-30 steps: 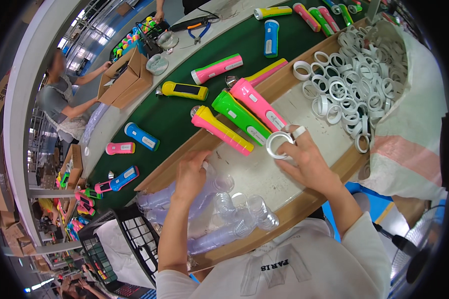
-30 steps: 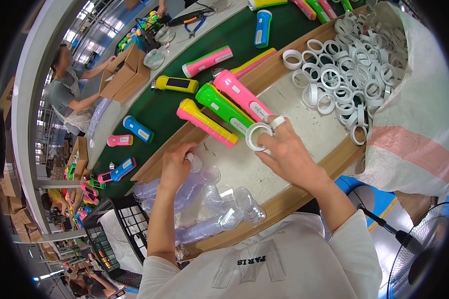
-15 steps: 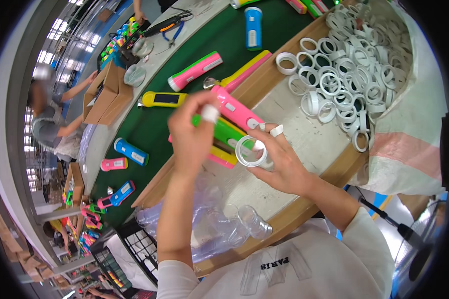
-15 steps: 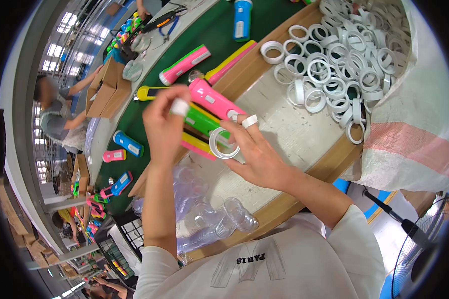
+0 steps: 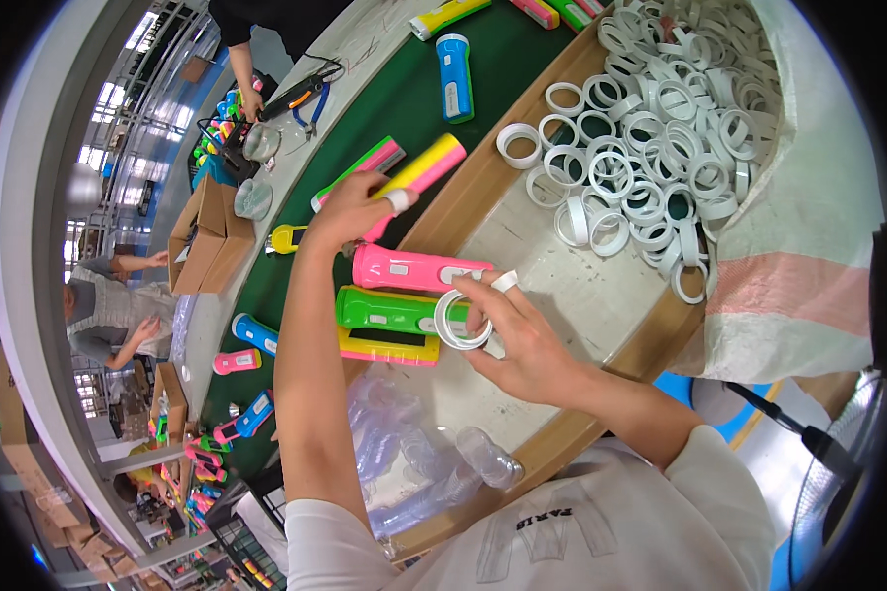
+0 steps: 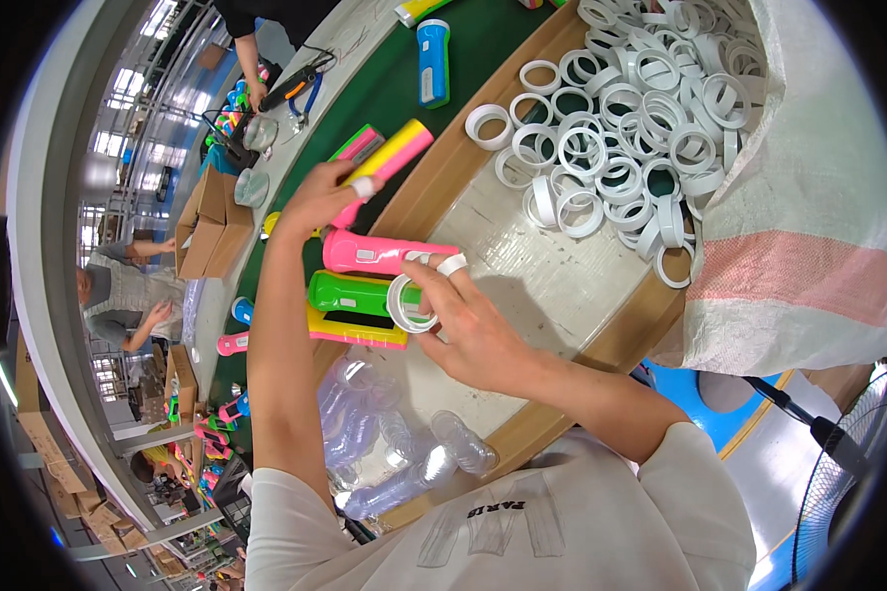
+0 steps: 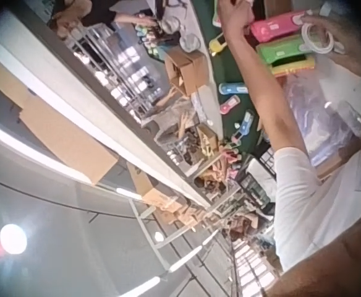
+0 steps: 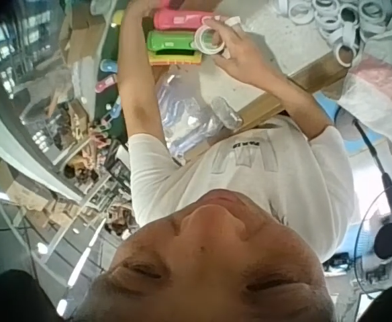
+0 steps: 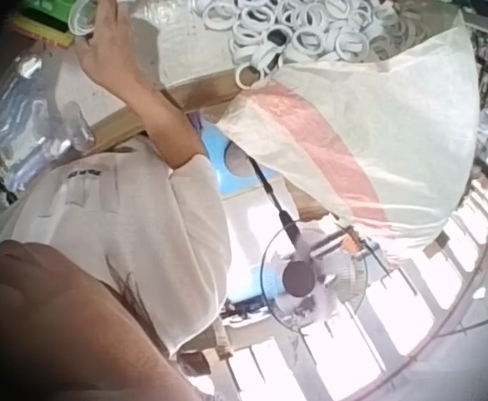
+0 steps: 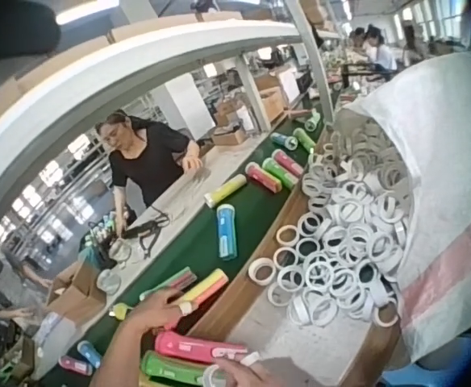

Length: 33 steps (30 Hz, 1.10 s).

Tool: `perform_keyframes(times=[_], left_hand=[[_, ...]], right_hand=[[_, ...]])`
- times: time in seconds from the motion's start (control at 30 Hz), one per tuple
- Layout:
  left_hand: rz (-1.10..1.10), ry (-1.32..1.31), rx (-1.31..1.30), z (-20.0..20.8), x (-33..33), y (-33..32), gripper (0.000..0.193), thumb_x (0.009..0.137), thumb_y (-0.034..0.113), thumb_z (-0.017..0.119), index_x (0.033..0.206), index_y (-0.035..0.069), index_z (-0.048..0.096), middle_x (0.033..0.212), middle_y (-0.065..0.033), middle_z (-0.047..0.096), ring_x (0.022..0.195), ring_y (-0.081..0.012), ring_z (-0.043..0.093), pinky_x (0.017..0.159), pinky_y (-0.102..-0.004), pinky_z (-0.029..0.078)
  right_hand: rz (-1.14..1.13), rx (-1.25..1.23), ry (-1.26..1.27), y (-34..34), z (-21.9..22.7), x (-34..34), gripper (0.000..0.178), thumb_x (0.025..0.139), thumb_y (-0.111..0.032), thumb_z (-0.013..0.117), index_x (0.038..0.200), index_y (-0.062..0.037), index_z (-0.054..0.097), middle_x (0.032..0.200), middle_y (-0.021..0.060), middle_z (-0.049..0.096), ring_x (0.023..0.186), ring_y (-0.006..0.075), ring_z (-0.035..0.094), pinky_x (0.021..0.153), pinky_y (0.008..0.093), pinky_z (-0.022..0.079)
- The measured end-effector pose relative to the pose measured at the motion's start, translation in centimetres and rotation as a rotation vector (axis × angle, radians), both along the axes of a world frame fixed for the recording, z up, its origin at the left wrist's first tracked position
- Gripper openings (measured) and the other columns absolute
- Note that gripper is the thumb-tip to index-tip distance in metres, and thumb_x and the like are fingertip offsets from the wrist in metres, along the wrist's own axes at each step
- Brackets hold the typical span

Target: Assembling plastic flashlight components on a factory line.

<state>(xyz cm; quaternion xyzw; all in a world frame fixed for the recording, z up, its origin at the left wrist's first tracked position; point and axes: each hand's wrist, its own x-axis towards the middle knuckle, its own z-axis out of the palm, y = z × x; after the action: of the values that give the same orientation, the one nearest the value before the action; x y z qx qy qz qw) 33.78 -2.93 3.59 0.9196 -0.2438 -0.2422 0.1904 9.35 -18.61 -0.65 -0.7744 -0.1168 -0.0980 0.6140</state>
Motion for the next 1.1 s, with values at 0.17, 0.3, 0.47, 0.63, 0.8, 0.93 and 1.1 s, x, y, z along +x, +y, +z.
perform_keyframes(times=[0.17,0.3,0.47,0.63,0.8,0.93,1.1], left_hand=[[0.343,0.029,-0.801,5.8,-6.9,1.5,0.041,0.091,0.035,0.063,0.113,0.0,0.058,0.089,-0.0024,0.06,0.078,-0.0093,0.057,0.067,-0.025,0.047],[0.369,0.043,-1.138,6.4,-12.6,1.3,0.055,0.091,0.045,0.061,0.122,0.0,0.053,0.104,-0.0032,0.06,0.091,-0.0098,0.057,0.077,-0.0269,0.048],[0.366,0.044,-1.191,5.5,-18.7,0.2,0.057,0.087,0.045,0.066,0.122,0.003,0.053,0.106,-0.0024,0.059,0.094,-0.009,0.054,0.081,-0.0262,0.046],[0.257,-0.051,-1.235,2.3,-22.2,3.5,0.073,0.076,0.053,0.075,0.12,-0.001,0.05,0.11,-0.0052,0.059,0.095,-0.014,0.059,0.082,-0.0295,0.05],[0.002,-0.324,-0.959,2.5,-24.8,4.2,0.085,0.066,0.07,0.07,0.114,0.002,0.053,0.102,-0.0117,0.059,0.095,-0.0234,0.06,0.08,-0.0374,0.049],[0.3,-0.13,-1.242,3.3,-27.0,3.8,0.08,0.076,0.062,0.066,0.124,0.002,0.046,0.11,-0.0147,0.06,0.105,-0.0258,0.059,0.094,-0.0423,0.047],[0.388,-0.023,-1.307,2.2,-27.7,4.5,0.062,0.089,0.044,0.062,0.13,0.003,0.041,0.125,-0.02,0.056,0.109,-0.0253,0.059,0.09,-0.0364,0.049]], right_hand=[[-0.016,0.093,0.104,0.2,0.1,0.2,0.074,0.074,0.0,0.068,0.14,-0.0034,0.033,0.097,0.0138,0.052,0.09,0.0253,0.055,0.075,0.0351,0.05],[0.004,0.121,0.203,0.7,0.6,0.2,0.079,0.074,-0.003,0.07,0.142,-0.0082,0.031,0.108,0.016,0.053,0.098,0.0259,0.057,0.082,0.0336,0.051],[0.087,0.204,0.077,2.0,0.5,-0.4,0.079,0.072,0.0,0.072,0.139,-0.0084,0.032,0.122,0.015,0.05,0.112,0.0254,0.056,0.095,0.0353,0.048],[0.294,0.525,0.323,1.6,2.0,-1.6,0.074,0.073,0.002,0.074,0.134,-0.0079,0.035,0.118,0.009,0.051,0.108,0.0182,0.057,0.095,0.0346,0.049],[0.53,0.601,0.405,1.3,2.2,-2.1,0.058,0.074,0.003,0.074,0.122,-0.005,0.042,0.107,0.0067,0.055,0.1,0.0152,0.058,0.085,0.0298,0.05],[0.43,0.311,0.245,0.5,3.6,-3.3,0.048,0.074,-0.005,0.076,0.113,-0.0038,0.05,0.104,0.0085,0.058,0.094,0.0153,0.061,0.086,0.0322,0.05],[0.352,-0.011,0.066,-0.6,6.3,-4.9,0.062,0.073,-0.007,0.078,0.125,-0.0036,0.043,0.112,0.0101,0.055,0.105,0.0186,0.058,0.096,0.0347,0.046]])
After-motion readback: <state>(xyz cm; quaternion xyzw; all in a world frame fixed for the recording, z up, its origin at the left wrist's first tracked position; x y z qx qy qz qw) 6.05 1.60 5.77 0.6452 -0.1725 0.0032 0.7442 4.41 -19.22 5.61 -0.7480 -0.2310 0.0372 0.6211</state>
